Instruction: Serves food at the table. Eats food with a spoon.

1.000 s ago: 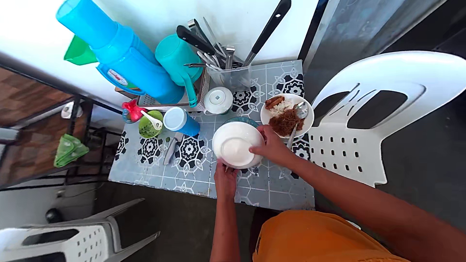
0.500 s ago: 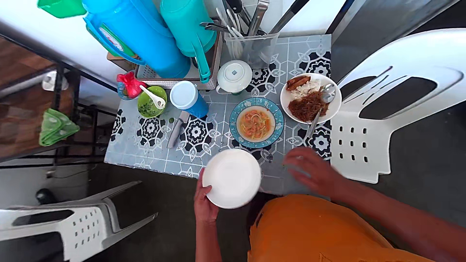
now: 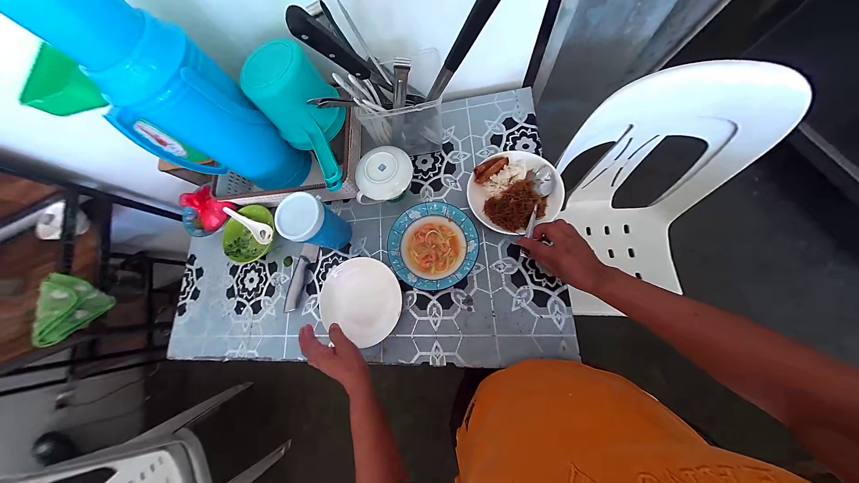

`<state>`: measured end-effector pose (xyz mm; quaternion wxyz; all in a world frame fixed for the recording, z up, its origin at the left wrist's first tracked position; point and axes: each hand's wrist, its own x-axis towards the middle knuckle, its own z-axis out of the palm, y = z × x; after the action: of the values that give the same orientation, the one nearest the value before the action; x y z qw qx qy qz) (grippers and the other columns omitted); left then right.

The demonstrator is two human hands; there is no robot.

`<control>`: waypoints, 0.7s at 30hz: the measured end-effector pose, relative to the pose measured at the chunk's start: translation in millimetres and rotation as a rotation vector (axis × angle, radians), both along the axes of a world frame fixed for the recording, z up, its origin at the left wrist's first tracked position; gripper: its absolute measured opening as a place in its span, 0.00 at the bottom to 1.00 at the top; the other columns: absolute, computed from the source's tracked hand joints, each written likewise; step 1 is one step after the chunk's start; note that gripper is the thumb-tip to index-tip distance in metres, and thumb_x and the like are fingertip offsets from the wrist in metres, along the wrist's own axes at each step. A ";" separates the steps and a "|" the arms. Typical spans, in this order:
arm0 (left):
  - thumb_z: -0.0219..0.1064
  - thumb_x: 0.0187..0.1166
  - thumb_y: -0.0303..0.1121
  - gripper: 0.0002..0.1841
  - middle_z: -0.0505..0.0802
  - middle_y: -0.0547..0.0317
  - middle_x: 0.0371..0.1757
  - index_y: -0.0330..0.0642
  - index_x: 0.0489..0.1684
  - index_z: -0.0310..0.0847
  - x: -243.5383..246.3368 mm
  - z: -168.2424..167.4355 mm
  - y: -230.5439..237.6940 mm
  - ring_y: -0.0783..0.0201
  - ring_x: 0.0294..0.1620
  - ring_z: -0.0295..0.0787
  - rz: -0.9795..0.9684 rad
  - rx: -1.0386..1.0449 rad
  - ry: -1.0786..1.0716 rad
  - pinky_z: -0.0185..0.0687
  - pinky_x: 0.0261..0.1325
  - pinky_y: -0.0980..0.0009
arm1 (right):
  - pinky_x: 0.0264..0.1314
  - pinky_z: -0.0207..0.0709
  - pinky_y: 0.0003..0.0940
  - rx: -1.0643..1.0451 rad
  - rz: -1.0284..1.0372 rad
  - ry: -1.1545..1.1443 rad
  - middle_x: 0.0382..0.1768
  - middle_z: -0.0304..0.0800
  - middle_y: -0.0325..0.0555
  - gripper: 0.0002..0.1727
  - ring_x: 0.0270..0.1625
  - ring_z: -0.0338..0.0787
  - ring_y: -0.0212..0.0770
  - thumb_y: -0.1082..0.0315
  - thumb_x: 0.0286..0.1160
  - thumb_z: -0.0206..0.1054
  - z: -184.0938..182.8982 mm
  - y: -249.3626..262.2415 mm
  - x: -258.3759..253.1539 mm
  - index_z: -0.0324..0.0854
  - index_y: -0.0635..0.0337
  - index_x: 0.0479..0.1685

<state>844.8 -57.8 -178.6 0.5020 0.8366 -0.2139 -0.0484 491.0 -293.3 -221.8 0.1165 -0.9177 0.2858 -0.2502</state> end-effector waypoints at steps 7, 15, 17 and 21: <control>0.47 0.92 0.33 0.29 0.71 0.35 0.77 0.31 0.89 0.43 -111.2 25.1 -62.0 0.52 0.53 0.90 -0.240 -0.147 0.977 0.90 0.49 0.58 | 0.69 0.82 0.55 0.168 0.071 -0.137 0.57 0.87 0.71 0.14 0.62 0.89 0.67 0.74 0.84 0.56 53.9 -18.4 10.0 0.81 0.78 0.54; 0.51 0.82 0.13 0.38 0.76 0.32 0.70 0.51 0.91 0.42 -117.2 0.2 -120.3 0.44 0.50 0.89 -0.014 -0.378 1.050 0.90 0.43 0.52 | 0.63 0.85 0.42 0.269 -0.279 -0.391 0.64 0.84 0.69 0.22 0.56 0.92 0.46 0.69 0.94 0.44 103.9 -39.0 -13.2 0.67 0.81 0.71; 0.51 0.80 0.11 0.39 0.77 0.33 0.68 0.50 0.91 0.43 -114.7 -0.7 -117.3 0.45 0.49 0.89 -0.038 -0.403 1.055 0.91 0.42 0.52 | 0.62 0.87 0.36 0.431 -0.399 -0.689 0.62 0.86 0.57 0.22 0.51 0.93 0.36 0.68 0.95 0.38 100.2 -50.6 -26.1 0.62 0.79 0.73; 0.50 0.77 0.09 0.45 0.78 0.35 0.68 0.56 0.92 0.36 -112.2 8.0 -101.0 0.43 0.50 0.90 -0.160 -0.461 1.133 0.91 0.45 0.49 | 0.46 0.91 0.32 0.802 -0.524 -1.200 0.44 0.94 0.35 0.17 0.36 0.94 0.34 0.68 0.94 0.33 121.3 -45.4 -31.8 0.68 0.56 0.59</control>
<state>732.6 -158.8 -170.6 0.7003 0.5323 0.0189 -0.4752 459.2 -338.7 -100.5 0.5127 -0.4142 0.4507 -0.6020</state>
